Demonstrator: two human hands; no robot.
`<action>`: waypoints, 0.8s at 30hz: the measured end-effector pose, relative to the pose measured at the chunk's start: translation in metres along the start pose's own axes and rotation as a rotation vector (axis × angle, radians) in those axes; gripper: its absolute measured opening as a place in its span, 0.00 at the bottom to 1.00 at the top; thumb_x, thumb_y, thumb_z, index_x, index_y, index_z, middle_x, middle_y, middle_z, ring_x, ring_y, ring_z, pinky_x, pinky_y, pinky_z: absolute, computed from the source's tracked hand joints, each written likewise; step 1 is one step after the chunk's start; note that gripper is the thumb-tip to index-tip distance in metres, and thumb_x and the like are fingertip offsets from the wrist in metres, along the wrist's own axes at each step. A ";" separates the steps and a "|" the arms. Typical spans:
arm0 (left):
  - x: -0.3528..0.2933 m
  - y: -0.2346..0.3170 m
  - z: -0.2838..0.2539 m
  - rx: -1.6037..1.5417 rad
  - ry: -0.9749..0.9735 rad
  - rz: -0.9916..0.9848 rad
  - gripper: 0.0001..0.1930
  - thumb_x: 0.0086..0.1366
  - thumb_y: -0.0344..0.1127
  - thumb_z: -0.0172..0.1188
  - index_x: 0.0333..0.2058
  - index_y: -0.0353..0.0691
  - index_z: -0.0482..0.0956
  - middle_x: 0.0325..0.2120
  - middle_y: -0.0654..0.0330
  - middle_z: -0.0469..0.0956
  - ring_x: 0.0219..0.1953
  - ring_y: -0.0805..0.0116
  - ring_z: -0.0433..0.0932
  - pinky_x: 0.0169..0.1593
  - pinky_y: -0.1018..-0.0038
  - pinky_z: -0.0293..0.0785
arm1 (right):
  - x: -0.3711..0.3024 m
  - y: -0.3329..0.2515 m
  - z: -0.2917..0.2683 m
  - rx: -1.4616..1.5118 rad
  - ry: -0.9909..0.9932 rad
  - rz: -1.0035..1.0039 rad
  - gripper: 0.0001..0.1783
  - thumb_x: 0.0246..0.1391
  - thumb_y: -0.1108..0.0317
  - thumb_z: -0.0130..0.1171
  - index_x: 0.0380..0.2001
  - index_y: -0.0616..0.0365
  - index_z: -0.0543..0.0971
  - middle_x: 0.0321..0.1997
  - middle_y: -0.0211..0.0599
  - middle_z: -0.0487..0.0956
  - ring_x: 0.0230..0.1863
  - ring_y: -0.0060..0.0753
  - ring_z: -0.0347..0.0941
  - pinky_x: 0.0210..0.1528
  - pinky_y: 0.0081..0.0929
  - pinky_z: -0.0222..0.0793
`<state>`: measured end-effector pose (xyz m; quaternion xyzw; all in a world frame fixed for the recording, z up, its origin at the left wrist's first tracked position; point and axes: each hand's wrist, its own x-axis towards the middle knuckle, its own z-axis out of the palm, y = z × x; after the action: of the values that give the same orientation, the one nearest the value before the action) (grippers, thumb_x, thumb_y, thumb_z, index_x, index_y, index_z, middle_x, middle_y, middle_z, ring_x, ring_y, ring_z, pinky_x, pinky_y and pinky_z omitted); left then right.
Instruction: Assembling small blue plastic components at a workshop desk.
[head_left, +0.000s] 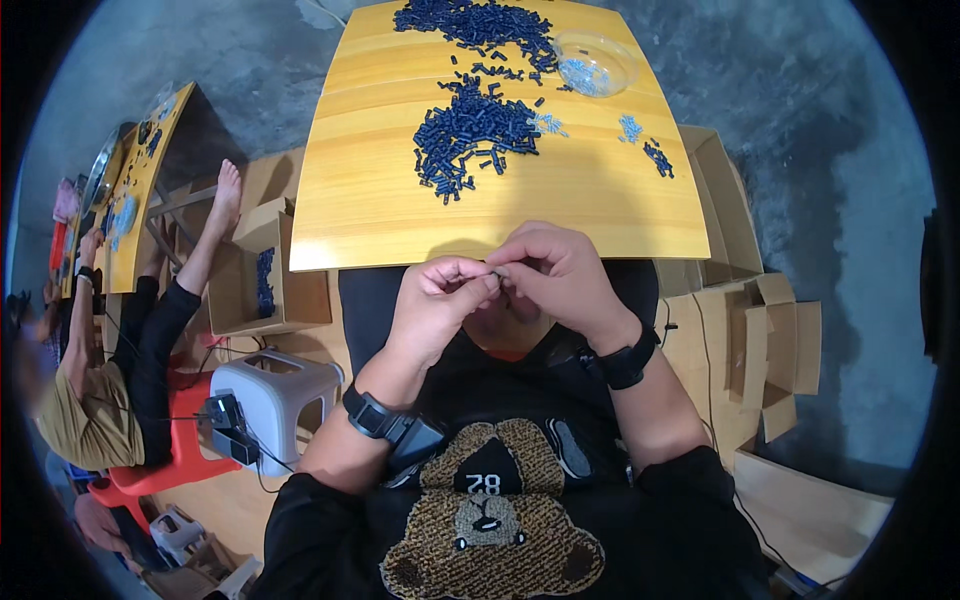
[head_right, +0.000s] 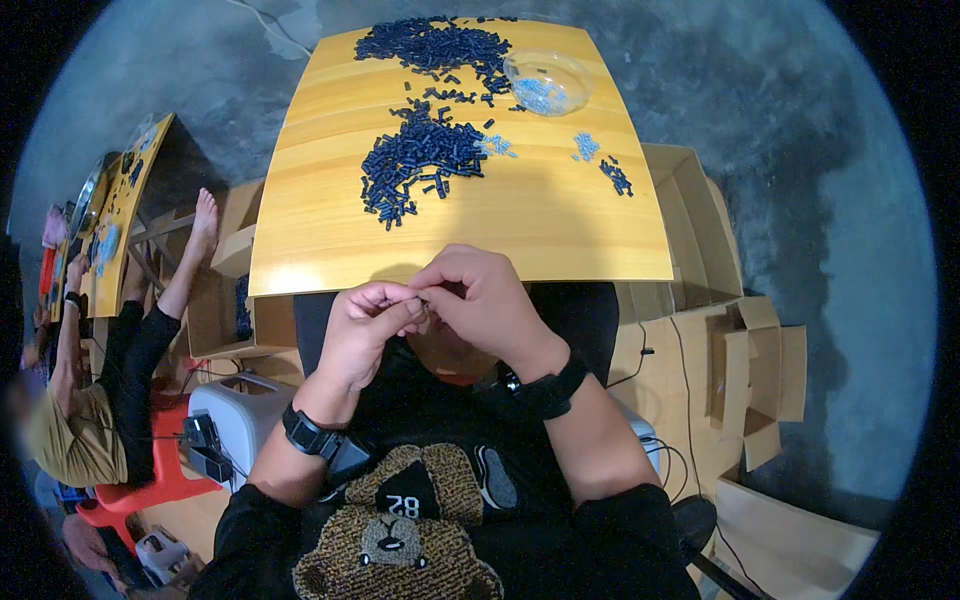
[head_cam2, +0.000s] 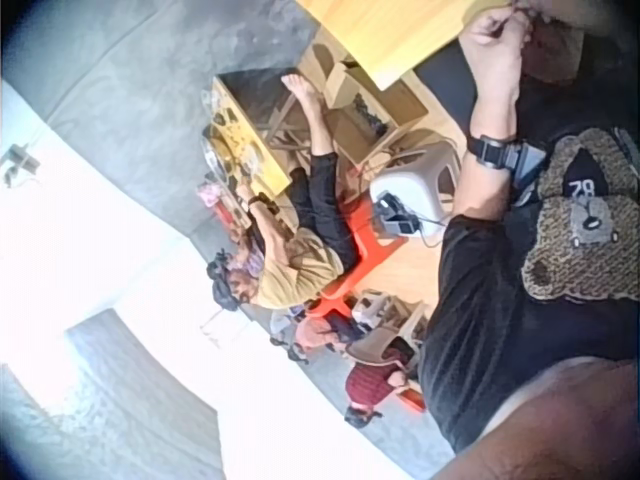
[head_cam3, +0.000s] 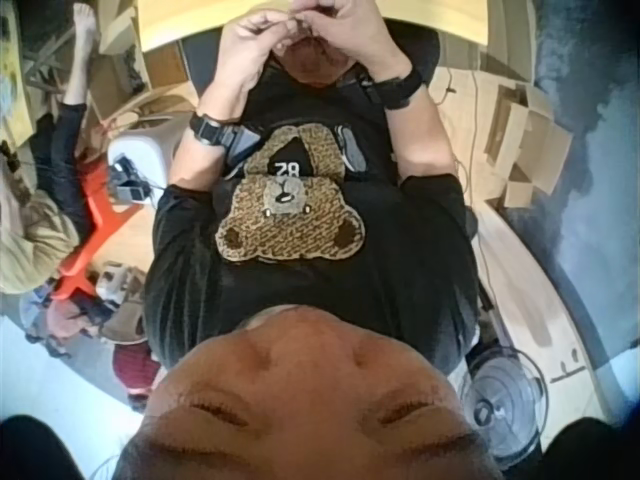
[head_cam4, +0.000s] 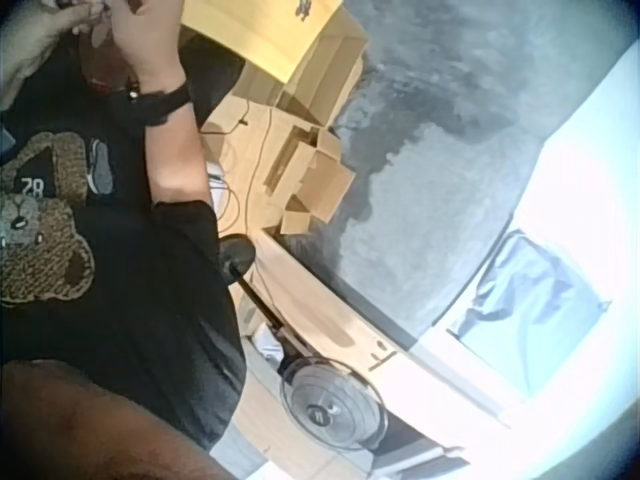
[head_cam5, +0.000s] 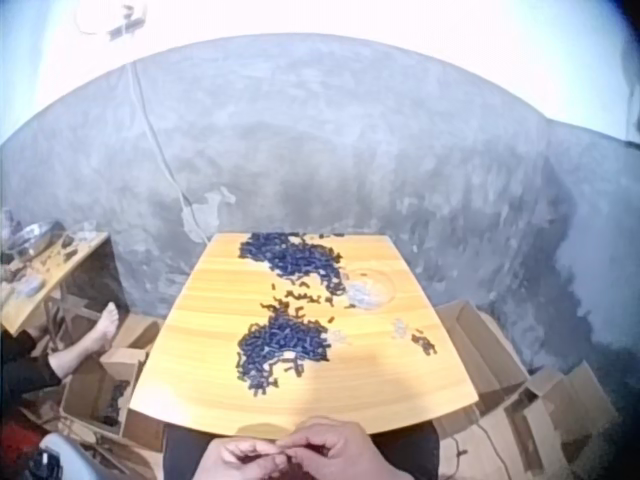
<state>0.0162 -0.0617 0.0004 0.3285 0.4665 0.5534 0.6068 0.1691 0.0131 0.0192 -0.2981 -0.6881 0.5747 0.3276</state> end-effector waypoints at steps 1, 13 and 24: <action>0.000 -0.001 0.000 0.026 0.016 0.001 0.05 0.58 0.29 0.58 0.33 0.36 0.77 0.24 0.63 0.78 0.25 0.78 0.74 0.31 0.84 0.66 | -0.001 -0.002 0.002 -0.002 -0.001 -0.001 0.05 0.42 0.79 0.57 0.26 0.63 0.78 0.23 0.35 0.74 0.26 0.27 0.72 0.28 0.21 0.66; 0.000 0.001 -0.002 -0.087 -0.040 0.040 0.05 0.59 0.27 0.57 0.34 0.36 0.77 0.25 0.64 0.77 0.26 0.79 0.72 0.31 0.85 0.66 | 0.004 -0.010 0.009 -0.162 0.087 -0.179 0.05 0.42 0.78 0.58 0.26 0.64 0.78 0.24 0.36 0.74 0.25 0.28 0.71 0.27 0.22 0.66; 0.000 0.000 -0.002 -0.035 -0.009 0.050 0.06 0.59 0.26 0.57 0.35 0.34 0.77 0.26 0.63 0.78 0.27 0.79 0.73 0.32 0.84 0.68 | 0.003 -0.002 0.013 0.193 0.138 0.031 0.06 0.47 0.79 0.56 0.31 0.67 0.76 0.31 0.33 0.73 0.29 0.20 0.73 0.30 0.15 0.71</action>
<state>0.0145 -0.0620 0.0000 0.3320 0.4455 0.5750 0.6006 0.1570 0.0070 0.0200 -0.3147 -0.6008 0.6213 0.3924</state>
